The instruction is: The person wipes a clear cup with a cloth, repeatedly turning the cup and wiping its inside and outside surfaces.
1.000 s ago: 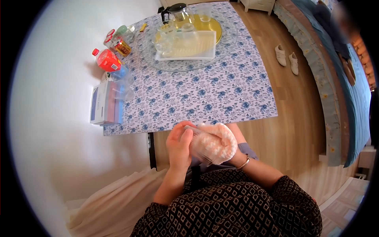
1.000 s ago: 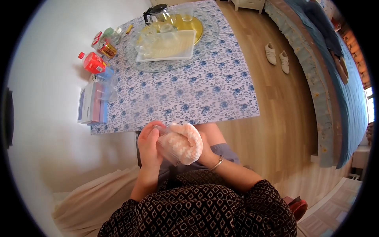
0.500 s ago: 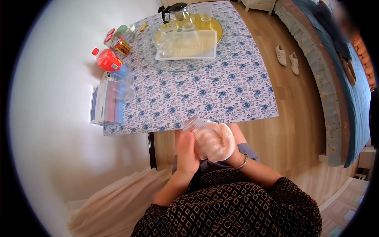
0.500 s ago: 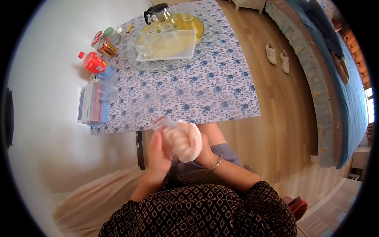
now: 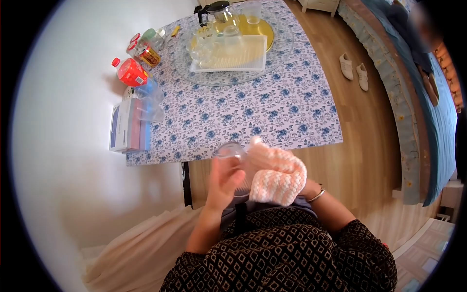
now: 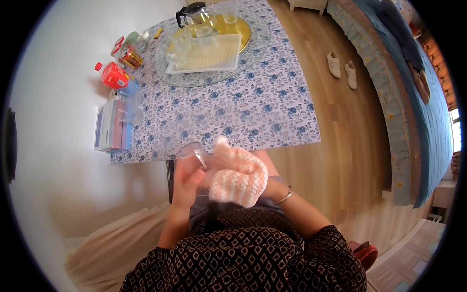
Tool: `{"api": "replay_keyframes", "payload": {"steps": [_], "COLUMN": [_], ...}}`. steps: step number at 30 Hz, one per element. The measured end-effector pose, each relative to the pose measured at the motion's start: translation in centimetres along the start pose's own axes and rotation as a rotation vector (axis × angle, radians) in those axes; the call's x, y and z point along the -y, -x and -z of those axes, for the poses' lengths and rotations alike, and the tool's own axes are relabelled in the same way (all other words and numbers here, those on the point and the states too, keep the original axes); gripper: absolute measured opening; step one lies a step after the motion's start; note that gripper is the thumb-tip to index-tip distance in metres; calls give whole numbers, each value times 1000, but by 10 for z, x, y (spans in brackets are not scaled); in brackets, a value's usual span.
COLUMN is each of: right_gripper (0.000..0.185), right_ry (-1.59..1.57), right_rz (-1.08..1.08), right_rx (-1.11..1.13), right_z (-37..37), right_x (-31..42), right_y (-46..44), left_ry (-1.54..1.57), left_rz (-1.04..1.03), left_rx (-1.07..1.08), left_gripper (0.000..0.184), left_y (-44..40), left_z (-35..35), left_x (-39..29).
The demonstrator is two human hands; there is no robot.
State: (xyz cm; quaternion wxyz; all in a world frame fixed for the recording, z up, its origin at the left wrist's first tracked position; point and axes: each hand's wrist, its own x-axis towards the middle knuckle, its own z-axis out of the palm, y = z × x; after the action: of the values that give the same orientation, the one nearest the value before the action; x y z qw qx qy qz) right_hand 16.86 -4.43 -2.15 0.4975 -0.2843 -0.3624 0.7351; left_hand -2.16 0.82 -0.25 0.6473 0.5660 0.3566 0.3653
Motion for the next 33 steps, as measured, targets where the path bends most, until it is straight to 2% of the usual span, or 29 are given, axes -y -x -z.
{"api": "replay_keyframes", "payload": {"steps": [1, 4, 6, 9, 10, 12, 14, 16, 17, 19, 20, 21, 22, 23, 25, 26, 27, 29, 31, 32, 33], "right_gripper": [42, 43, 43, 44, 44, 44, 44, 44, 44, 46, 40, 40, 36, 32, 27, 28, 29, 32, 33, 32, 32], "right_ry": [-111, -137, -160, -211, -236, -295, -309, 27, 29, 43, -144, -141, 308, 759, 712, 774, 836, 841, 647, 201, 203], "right_rz": [-27, 5, 28, 93, 126, 193, 217, 190, 184, 173, 0, 0, 342, 682, 694, 722, 748, 741, 429, 126, 130], "right_rx": [-30, -18, -19, -45, -65, -105, -118, -235, -230, -151, -92, -86, -73, -56, -59, 25, 109, 153, 73, -106, -106], "right_z": [-6, -17, -21, -27, -29, -34, -36, -33, -34, -38, -24, -15, -24, -29, -30, -28, -27, -24, -20, -27, -21], "right_x": [-1, -6, -8, -10, -10, -13, -13, -7, -2, 11, -3, -10, 10, 21, 22, 27, 31, 36, 36, 33, 22], "right_y": [2, 0, -2, -12, -17, -26, -28, -22, -19, -11, -24, -19, -18, -17, -15, -15, -15, -17, -15, -17, -14], "left_ry": [-52, 101, -424, -592, -594, -475, -452, -308, -306, -292, -293, -159, -23, -24, 298, 449, 448, 562, 659, 677, 694], "left_rz": [18, 66, -147, -137, -139, 30, 3, -35, -34, -206, -208, -127, -45, -47, 225, 326, 326, 342, 395, 380, 364], "left_rx": [29, 52, 142, 123, 119, 185, 178, 228, 220, 281, 274, 365, 455, 453, 465, 433, 433, 412, 436, 399, 361], "left_gripper": [52, 55, 60, 63, 63, 66, 66, 62, 62, 57, 57, 52, 48, 48, 48, 50, 50, 53, 57, 57, 57], "left_y": [0, -5, -2, 1, 0, -4, -2, -1, -1, 2, 2, 2, 2, 2, 4, 8, 10, 9, 9, 11, 11], "left_z": [-5, -19, -8, -10, -12, -19, -16, -20, -19, -14, -12, -9, -6, -3, 2, 0, 0, -1, -2, -3, -5], "left_x": [1, -17, -17, -34, -41, -53, -39, -47, -43, -25, -19, -14, -9, -3, 5, 4, 7, 9, 9, 16, 20]}}
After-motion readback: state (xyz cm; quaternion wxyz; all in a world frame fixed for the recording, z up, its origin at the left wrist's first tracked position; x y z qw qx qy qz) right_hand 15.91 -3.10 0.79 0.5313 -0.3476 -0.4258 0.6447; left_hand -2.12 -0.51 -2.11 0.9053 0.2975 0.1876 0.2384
